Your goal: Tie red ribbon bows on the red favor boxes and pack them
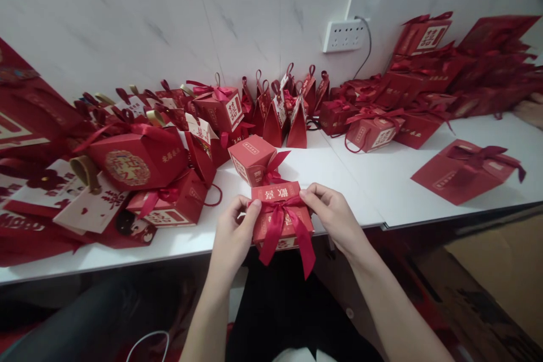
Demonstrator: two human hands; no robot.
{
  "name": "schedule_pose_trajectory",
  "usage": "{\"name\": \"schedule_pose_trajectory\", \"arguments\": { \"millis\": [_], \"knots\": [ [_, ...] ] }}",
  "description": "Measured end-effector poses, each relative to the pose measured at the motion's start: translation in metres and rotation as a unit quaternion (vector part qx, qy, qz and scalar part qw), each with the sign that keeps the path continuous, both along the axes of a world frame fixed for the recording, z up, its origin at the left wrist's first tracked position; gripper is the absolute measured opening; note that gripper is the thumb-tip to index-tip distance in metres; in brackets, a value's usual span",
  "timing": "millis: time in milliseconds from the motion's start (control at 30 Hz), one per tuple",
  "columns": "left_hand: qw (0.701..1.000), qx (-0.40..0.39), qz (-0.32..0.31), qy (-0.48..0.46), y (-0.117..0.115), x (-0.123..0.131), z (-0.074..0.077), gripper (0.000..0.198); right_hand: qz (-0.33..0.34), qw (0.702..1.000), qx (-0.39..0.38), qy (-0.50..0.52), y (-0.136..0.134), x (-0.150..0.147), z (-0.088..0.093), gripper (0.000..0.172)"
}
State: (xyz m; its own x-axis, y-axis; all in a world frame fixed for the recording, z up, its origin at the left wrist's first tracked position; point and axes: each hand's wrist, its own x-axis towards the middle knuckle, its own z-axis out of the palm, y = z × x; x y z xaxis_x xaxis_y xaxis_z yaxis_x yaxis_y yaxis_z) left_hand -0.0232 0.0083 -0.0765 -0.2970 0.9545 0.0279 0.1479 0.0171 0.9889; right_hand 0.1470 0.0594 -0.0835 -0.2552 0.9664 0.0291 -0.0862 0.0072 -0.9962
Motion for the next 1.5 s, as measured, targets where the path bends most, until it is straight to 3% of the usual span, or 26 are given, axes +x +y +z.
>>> {"name": "schedule_pose_trajectory", "arguments": {
  "millis": [367,500,533,633,667,733,833,933,1000,1067,1167,1233,1333,1500],
  "knots": [
    [0.998,-0.011,0.053,0.037,-0.001,0.009,-0.002,0.034,0.002,0.992,-0.088,0.086,0.000,-0.003,-0.012,0.041],
    [0.999,-0.008,0.034,0.009,-0.001,0.007,-0.003,0.036,0.022,0.998,-0.002,0.057,0.002,0.010,-0.019,0.040],
    [1.000,-0.007,0.022,0.000,-0.002,0.005,-0.004,0.036,0.038,0.997,0.041,0.043,0.002,0.015,-0.020,0.049],
    [0.999,-0.007,-0.008,-0.032,-0.001,0.001,-0.008,0.039,0.116,0.981,0.143,-0.064,0.000,0.028,-0.019,0.100],
    [0.999,-0.007,-0.013,-0.042,-0.001,0.000,-0.010,0.039,0.138,0.972,0.156,-0.109,-0.001,0.030,-0.018,0.108],
    [0.998,-0.009,-0.020,-0.062,0.000,-0.001,-0.011,0.039,0.162,0.959,0.155,-0.172,-0.002,0.032,-0.015,0.108],
    [0.998,0.004,-0.017,-0.056,-0.001,0.001,-0.010,0.037,0.165,0.957,0.152,-0.186,-0.002,0.029,-0.014,0.104],
    [0.995,0.084,0.032,0.041,-0.008,0.006,-0.003,0.027,0.148,0.956,0.182,-0.175,-0.002,0.026,-0.018,0.104],
    [0.968,0.185,0.075,0.152,-0.016,0.011,0.003,0.017,0.127,0.951,0.222,-0.173,-0.005,0.024,-0.020,0.104],
    [0.911,0.299,0.091,0.268,-0.023,0.017,0.006,0.010,0.100,0.943,0.268,-0.174,-0.009,0.024,-0.020,0.103],
    [0.810,0.426,0.067,0.398,-0.030,0.027,0.007,0.013,0.052,0.930,0.325,-0.164,-0.018,0.024,-0.020,0.098],
    [0.765,0.470,0.039,0.439,-0.033,0.034,0.006,0.011,0.032,0.927,0.345,-0.145,-0.022,0.025,-0.019,0.096],
    [0.746,0.495,0.012,0.445,-0.035,0.041,0.003,0.009,0.019,0.928,0.354,-0.113,-0.027,0.028,-0.018,0.095],
    [0.759,0.498,0.017,0.420,-0.041,0.045,0.008,0.009,0.000,0.931,0.354,-0.085,-0.034,0.035,-0.017,0.096]
  ]
}}
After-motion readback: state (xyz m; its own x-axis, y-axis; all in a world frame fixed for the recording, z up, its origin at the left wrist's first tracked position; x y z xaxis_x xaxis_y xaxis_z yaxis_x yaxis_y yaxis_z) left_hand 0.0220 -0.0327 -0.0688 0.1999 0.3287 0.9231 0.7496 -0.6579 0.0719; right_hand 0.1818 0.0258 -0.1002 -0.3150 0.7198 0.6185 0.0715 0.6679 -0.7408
